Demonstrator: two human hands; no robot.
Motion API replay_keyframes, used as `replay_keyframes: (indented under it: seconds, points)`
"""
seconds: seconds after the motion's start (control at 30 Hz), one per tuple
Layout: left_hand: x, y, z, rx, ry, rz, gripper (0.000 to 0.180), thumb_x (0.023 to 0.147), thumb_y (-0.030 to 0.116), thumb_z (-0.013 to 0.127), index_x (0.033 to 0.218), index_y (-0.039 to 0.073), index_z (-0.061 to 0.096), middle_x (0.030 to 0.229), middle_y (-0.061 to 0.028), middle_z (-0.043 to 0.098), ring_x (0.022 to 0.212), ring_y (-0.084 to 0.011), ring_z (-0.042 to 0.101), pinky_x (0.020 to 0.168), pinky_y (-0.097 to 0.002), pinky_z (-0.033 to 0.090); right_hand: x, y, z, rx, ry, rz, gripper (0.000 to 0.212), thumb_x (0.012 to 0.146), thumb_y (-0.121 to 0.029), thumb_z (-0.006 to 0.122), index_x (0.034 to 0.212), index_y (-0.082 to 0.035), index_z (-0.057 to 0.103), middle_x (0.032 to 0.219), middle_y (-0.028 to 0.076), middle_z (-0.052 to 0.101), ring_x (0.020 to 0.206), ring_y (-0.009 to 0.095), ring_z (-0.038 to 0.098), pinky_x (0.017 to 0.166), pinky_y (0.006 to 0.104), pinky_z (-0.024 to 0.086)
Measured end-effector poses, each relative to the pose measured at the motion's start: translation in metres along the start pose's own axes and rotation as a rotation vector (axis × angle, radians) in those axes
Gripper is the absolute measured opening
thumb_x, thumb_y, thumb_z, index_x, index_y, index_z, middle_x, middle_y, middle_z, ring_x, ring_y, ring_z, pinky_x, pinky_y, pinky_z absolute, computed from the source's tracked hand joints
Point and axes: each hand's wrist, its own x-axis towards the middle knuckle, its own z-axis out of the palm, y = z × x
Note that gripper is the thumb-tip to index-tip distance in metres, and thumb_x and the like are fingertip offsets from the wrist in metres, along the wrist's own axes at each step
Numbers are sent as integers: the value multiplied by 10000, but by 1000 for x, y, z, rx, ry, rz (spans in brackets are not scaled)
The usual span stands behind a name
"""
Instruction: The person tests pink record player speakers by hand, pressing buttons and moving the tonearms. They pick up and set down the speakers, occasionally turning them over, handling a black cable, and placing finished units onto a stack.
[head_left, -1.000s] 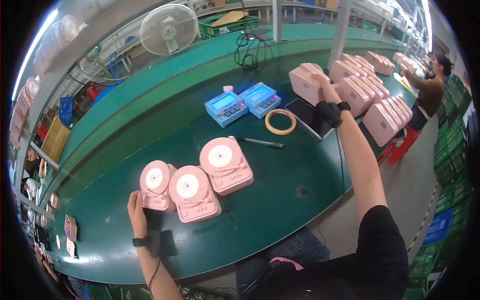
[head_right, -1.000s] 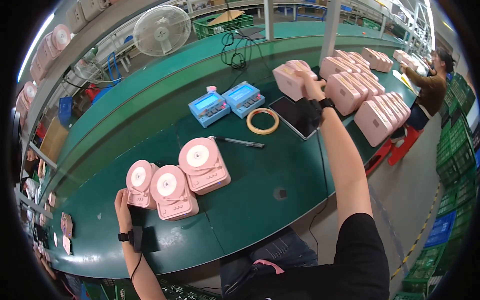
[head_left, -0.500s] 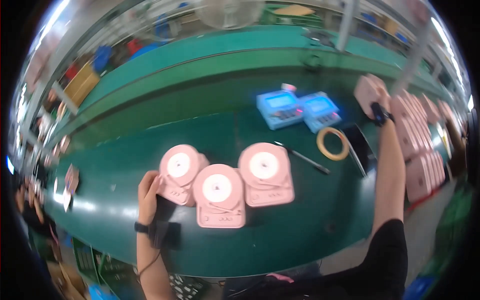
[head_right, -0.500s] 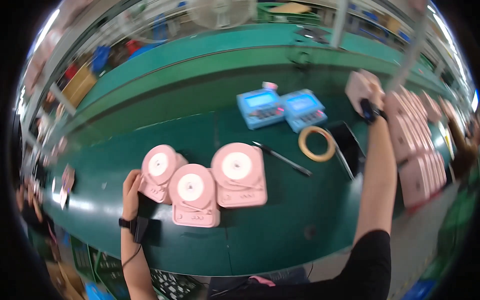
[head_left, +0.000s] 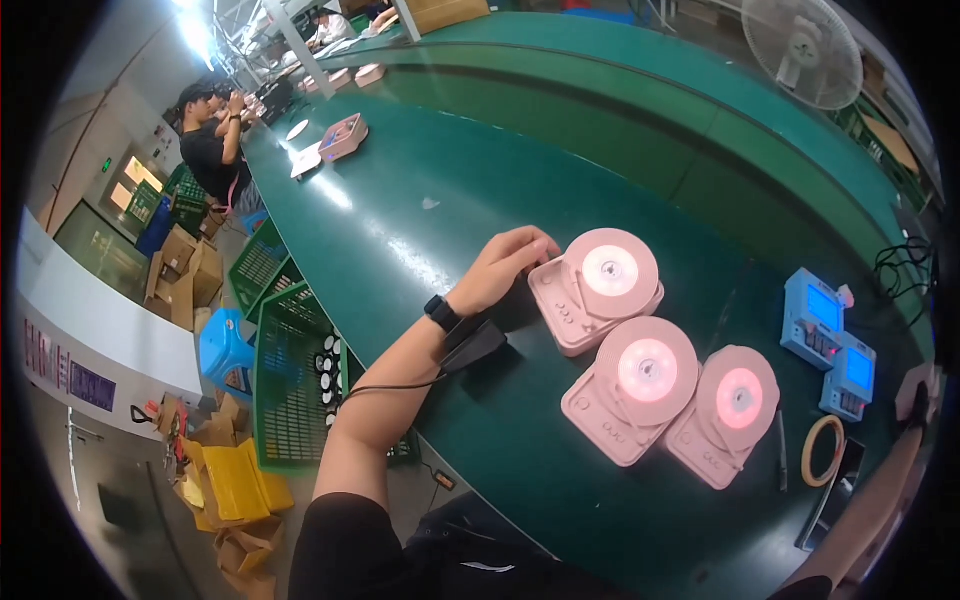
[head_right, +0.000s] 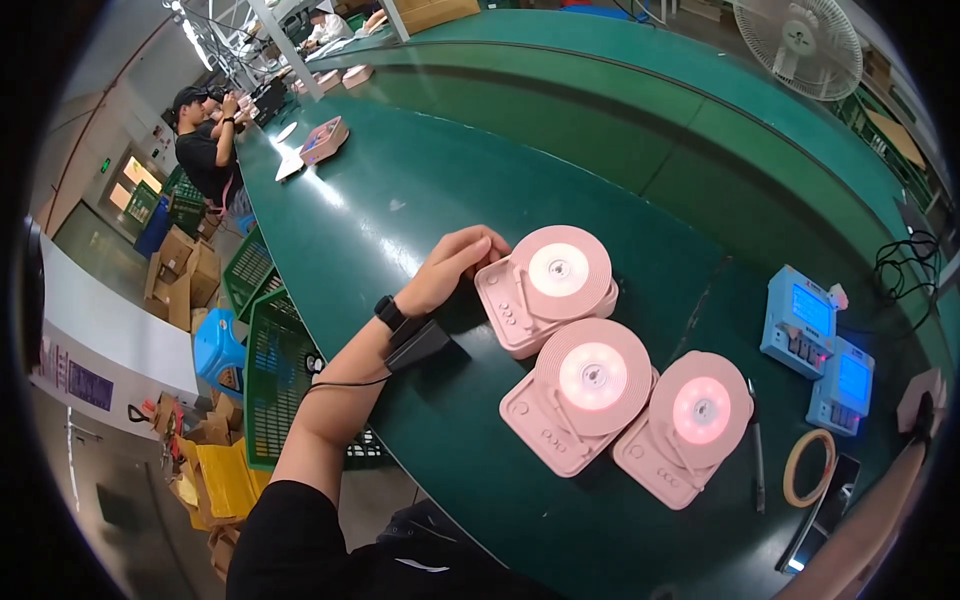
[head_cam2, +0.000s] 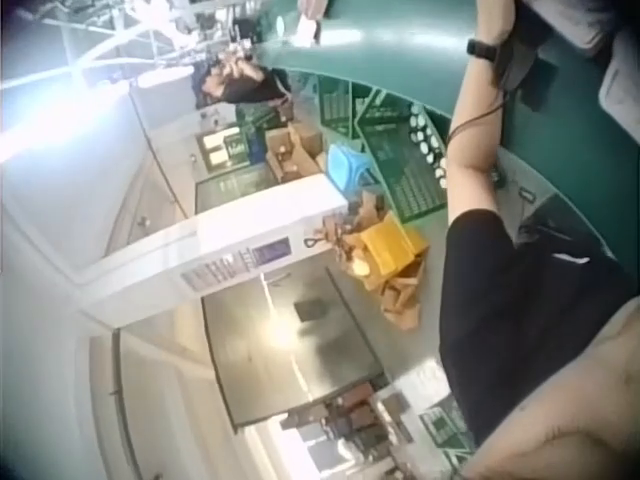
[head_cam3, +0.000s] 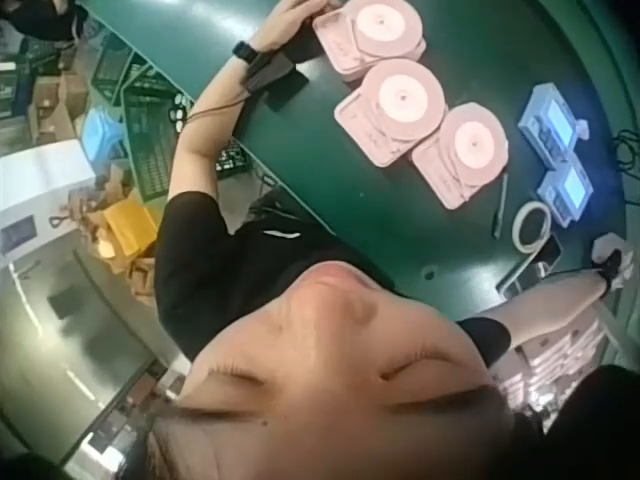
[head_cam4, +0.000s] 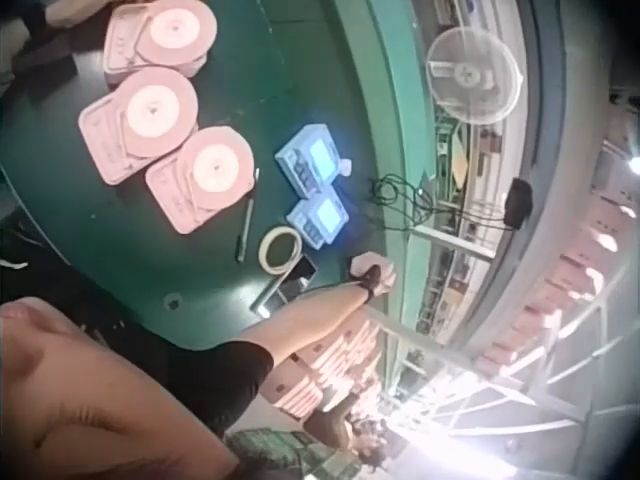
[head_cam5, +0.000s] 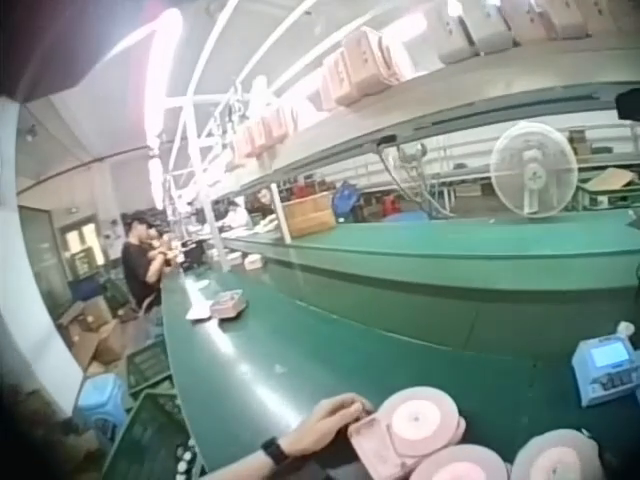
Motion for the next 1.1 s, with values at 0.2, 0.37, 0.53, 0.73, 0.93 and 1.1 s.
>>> replay_keyframes:
  seconds: [0.2,0.37,0.53,0.73,0.93,1.1]
  points:
    - [13,17,21,-335,154,-101,254,957,274,488,945,58,621,776,34,560,681,-60,494,614,-201,371,-119,-134,-37,-130,285,-229,485,880,-180,573,1329,-75,420,1265,208,476,1157,321,473,983,403,358]
    - [-35,37,24,-1049,253,-180,222,946,266,479,927,73,588,774,27,537,665,-83,480,612,-209,371,-478,-437,-109,369,-315,-1242,620,761,-287,724,1260,-23,467,1300,166,420,1177,278,444,1015,407,351]
    - [-84,112,97,-927,64,96,176,918,229,538,883,67,596,708,30,525,601,-66,444,571,-201,343,-646,-508,-149,455,-305,-1863,177,766,-249,658,892,-125,666,889,14,606,871,208,594,937,380,411]
    - [-140,109,105,-376,-48,299,133,909,177,539,856,56,559,701,5,523,627,-101,503,575,-246,397,-688,-533,-169,245,-460,-2034,105,709,-179,607,755,-95,650,725,13,609,789,172,581,900,345,422]
    - [-173,103,115,470,-239,669,127,831,152,633,841,41,570,714,-69,582,628,-186,583,556,-325,446,-708,-521,-186,168,-842,-1896,112,642,-161,631,654,-80,555,577,23,534,678,180,543,766,311,417]
    - [-184,105,138,489,-565,705,155,798,167,652,824,37,571,747,-99,605,649,-233,600,583,-347,461,-726,-519,-194,242,-703,-1804,127,615,-157,644,641,-83,545,577,25,544,654,178,535,692,294,386]
